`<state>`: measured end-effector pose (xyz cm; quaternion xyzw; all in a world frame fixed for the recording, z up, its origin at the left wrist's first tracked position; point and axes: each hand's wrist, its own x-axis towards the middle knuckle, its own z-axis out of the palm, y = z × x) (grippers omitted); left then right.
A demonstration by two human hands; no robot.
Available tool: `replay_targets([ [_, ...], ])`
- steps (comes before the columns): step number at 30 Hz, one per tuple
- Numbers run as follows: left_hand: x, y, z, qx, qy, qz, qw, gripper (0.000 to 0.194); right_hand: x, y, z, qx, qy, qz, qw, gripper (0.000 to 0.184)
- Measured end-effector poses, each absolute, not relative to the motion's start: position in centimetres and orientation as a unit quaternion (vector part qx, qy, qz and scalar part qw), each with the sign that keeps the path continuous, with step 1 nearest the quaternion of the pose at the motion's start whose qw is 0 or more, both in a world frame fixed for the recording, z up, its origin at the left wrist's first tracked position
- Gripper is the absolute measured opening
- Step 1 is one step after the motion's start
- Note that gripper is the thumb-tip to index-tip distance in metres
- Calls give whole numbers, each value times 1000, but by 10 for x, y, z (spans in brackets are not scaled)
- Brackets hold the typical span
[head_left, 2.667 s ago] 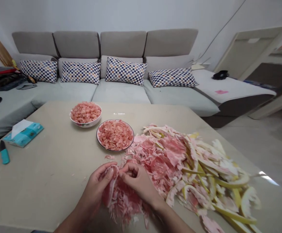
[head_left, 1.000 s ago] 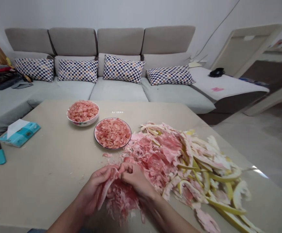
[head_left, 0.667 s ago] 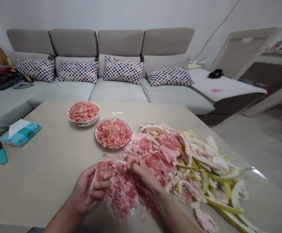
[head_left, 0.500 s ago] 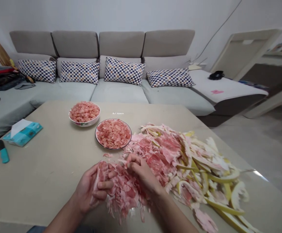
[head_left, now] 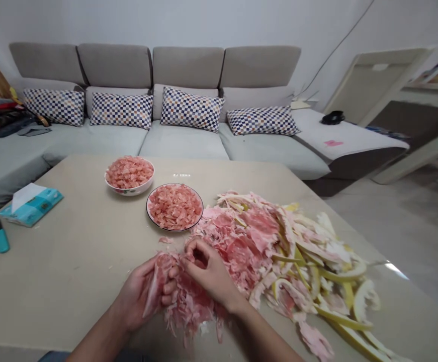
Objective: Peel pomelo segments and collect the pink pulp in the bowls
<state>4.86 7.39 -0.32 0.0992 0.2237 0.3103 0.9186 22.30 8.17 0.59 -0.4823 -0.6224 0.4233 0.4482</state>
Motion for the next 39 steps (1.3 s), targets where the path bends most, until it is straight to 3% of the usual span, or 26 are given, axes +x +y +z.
replay_targets([
  [4,50,73,-4,118,254,317,906,41,224,80,10,-493,-613,441,432,7],
  [9,52,72,-2,115,265,319,903,38,223,79,12,-495,-624,431,424,26],
  [14,52,73,2,104,279,323,898,38,223,80,3,-508,-601,400,470,40],
  [16,54,73,3,101,284,330,895,36,224,80,3,-498,-595,403,485,31],
  [18,55,71,3,111,295,324,892,37,224,79,6,-483,-607,412,479,9],
  [21,57,68,2,137,314,300,890,39,223,77,10,-444,-653,427,442,26],
  [26,48,71,8,132,298,299,897,41,221,78,9,-437,-643,458,430,14],
  [32,36,80,12,91,226,363,899,64,223,80,7,-447,-538,520,490,19],
  [39,43,76,8,188,297,483,802,49,221,79,2,-480,-542,465,509,19],
])
